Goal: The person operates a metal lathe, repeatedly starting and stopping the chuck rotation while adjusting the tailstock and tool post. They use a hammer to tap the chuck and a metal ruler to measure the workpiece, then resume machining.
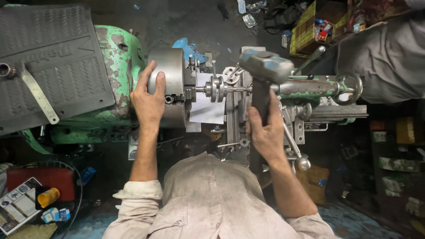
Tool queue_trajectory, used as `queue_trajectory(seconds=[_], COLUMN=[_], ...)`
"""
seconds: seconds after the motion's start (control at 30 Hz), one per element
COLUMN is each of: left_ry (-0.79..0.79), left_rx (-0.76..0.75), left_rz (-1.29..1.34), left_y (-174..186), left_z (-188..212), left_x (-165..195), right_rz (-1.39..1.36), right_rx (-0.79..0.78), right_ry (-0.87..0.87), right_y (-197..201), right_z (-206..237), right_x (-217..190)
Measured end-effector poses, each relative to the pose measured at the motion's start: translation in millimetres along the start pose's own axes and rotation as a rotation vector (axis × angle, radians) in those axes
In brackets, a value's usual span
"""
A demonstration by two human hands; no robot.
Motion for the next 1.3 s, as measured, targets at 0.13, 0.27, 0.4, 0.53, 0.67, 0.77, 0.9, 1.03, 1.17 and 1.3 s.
queue_trajectory(seconds=[0.13, 0.27, 0.4, 0.53, 0.67, 0.77, 0.9, 1.03, 1.17, 1.3], left_ry=[-0.020, -0.027, -0.025, -0.289, -0.348, 0.261, 0.253, 0.300, 0.174, 0.496], left_rx=[0.013, 0.021, -0.064, 0.105, -0.526, -0.667, -0.377, -0.135, 0.038, -0.112], left_rz=[0.009, 0.010, -0.074, -0.524, 0.151, 0.377, 0.209, -0.124, -0.322, -0.454], left_y=[0.5, 1.9, 11.0, 26.6, 26.8, 28.4, 70.9, 119.9, 158.0, 176.2], left_z=[0.2, -0.6, 7.0, 48.3, 112.8, 124.9, 102.6, 88.9, 69.9, 61.8], left_x=[-1.1, -2.1, 3.7, 38.0, 86.9, 90.4, 44.4, -9.8, -39.6, -48.1], right_rz=[0.222, 0.254, 0.055, -0.202, -0.137, 0.252, 0.208, 0.449, 0.568, 0.952], right_rx=[-0.070, -0.029, -0.011, -0.019, -0.225, -0.245, -0.019, 0.299, 0.559, 0.622], right_ry=[-0.373, -0.423, -0.334, -0.096, 0.331, 0.544, 0.551, 0.436, 0.499, 0.545], right_y=[-10.2, -15.7, -12.4, -25.9, -44.2, -23.7, 56.0, 176.0, 276.8, 307.0], right_z=[-3.9, -3.7, 4.4, 7.8, 10.4, 16.5, 10.8, -22.7, -51.7, -54.3], right_x=[20.9, 39.3, 34.7, 6.4, -38.9, -74.7, -86.1, -25.2, 71.1, 117.1])
Point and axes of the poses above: each hand's wrist, its own z-axis away from the middle knuckle, its own y-axis out of the back of the hand, x = y × z, the point moved 1 cm from there along -z, towards the middle knuckle, and after that the axes turned 14 degrees about -z, right-handed, at the moved point
